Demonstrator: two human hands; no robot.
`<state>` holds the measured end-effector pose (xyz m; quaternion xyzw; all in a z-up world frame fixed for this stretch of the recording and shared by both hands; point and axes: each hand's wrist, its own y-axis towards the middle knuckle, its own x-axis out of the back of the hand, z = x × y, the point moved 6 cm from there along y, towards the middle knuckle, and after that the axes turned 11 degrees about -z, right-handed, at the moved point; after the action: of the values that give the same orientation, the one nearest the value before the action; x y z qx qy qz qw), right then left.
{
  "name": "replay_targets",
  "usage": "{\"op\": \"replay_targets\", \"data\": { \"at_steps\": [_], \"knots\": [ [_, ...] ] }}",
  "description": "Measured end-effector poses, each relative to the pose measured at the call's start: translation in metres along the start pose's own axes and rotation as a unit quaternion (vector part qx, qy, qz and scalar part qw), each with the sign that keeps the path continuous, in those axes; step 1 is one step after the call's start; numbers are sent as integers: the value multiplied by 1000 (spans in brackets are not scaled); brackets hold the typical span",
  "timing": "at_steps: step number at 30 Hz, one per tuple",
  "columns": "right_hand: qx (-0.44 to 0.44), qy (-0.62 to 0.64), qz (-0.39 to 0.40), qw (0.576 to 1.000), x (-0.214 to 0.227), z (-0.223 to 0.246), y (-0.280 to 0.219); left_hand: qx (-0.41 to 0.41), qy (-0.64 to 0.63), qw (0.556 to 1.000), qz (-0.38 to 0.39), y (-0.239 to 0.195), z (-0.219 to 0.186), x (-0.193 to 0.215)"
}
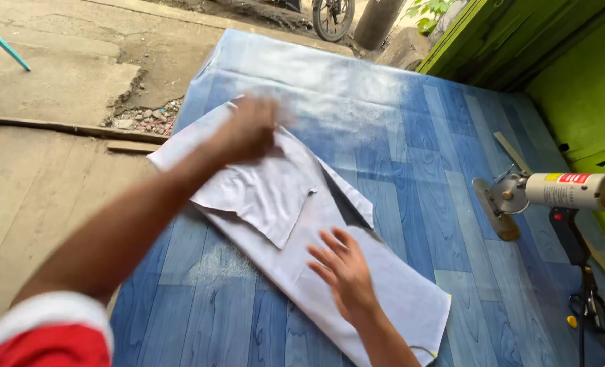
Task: Measuring, marking, and cutting fabric patterns using a ruler, chalk, and an electric rotary cutter
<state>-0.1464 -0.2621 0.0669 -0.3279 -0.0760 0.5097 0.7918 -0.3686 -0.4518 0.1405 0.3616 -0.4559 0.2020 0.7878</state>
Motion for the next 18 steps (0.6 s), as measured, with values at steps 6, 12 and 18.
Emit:
{"op": "replay_targets", "data": {
  "at_steps": [6,12,18],
  "knots": [
    [276,-542,-219,763,183,62,-12,-116,-513,840,-133,-146,-258,66],
    [223,-704,-270,618,254,35,10,-105,-393,895,-181,-159,-339,90],
    [142,-595,-221,759,273,63,-19,-82,-332,916,-208,-145,-373,113]
  ]
}}
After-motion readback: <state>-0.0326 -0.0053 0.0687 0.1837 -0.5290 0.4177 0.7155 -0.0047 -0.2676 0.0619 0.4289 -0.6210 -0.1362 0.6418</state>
